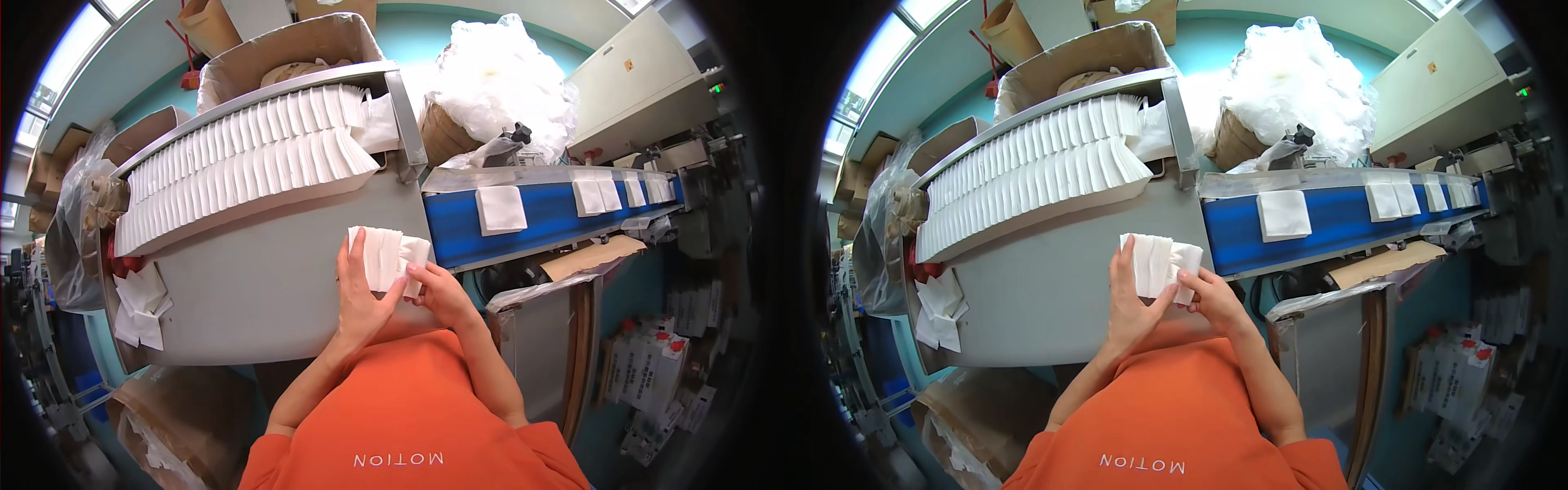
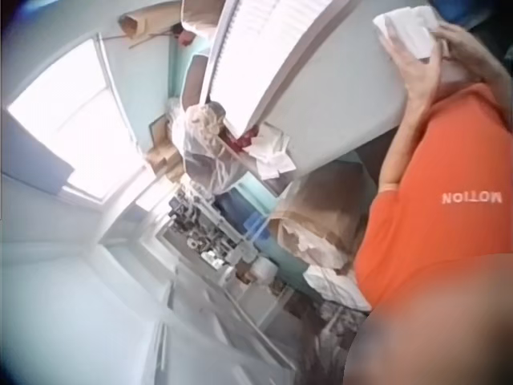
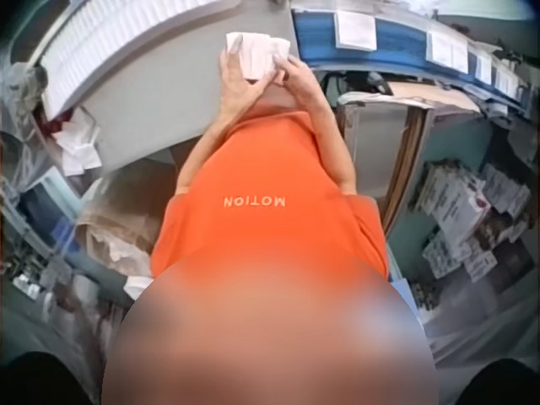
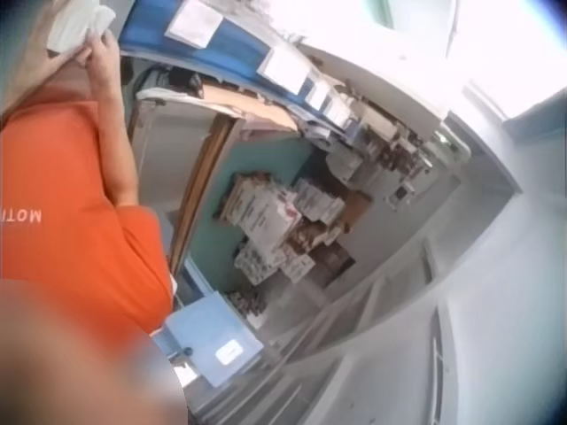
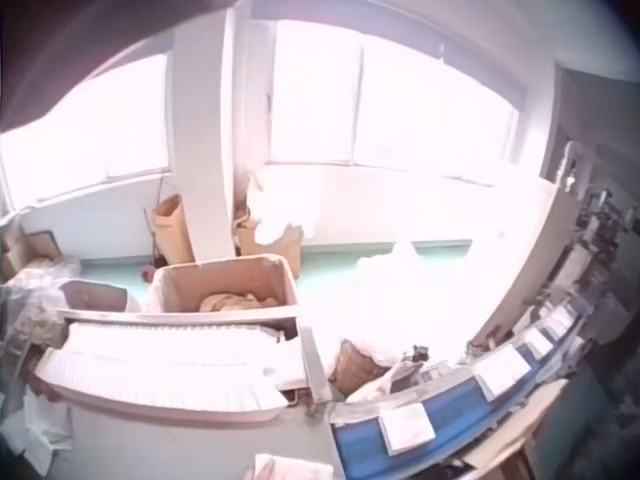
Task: Organizing and stacking folded paper products coming off a machine conveyor belt in a production facility.
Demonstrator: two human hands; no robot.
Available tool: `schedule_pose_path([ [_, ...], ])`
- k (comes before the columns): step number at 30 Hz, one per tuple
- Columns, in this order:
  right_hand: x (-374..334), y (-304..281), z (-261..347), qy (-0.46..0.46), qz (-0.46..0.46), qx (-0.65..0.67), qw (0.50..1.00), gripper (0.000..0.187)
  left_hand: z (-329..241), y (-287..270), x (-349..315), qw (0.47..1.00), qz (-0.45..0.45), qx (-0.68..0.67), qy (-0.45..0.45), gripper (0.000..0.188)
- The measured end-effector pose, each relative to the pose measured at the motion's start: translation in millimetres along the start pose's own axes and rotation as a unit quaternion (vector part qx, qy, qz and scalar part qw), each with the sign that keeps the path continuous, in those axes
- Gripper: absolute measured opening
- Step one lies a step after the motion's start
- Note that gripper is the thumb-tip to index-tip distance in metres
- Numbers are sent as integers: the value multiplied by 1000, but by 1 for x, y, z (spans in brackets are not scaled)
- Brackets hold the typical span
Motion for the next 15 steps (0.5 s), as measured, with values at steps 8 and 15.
schedule_pose_path([
  [8,-12,-5,32,-139,-158,-120,970,50,22,15,-4,992,66,-102,-46,89],
  [15,-2,15,3,-20,-11,22,999,38,18,8,-4,989,41,-125,-67,80],
])
Point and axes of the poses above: each hand's wrist, its own x-axis towards the middle knuckle, its own y-axis out of the palm, z = x × y, the point moved 8 cm from there along x, towards the middle knuckle, and after that the axes turned 4 degrees about y, right-handed, at the moved point
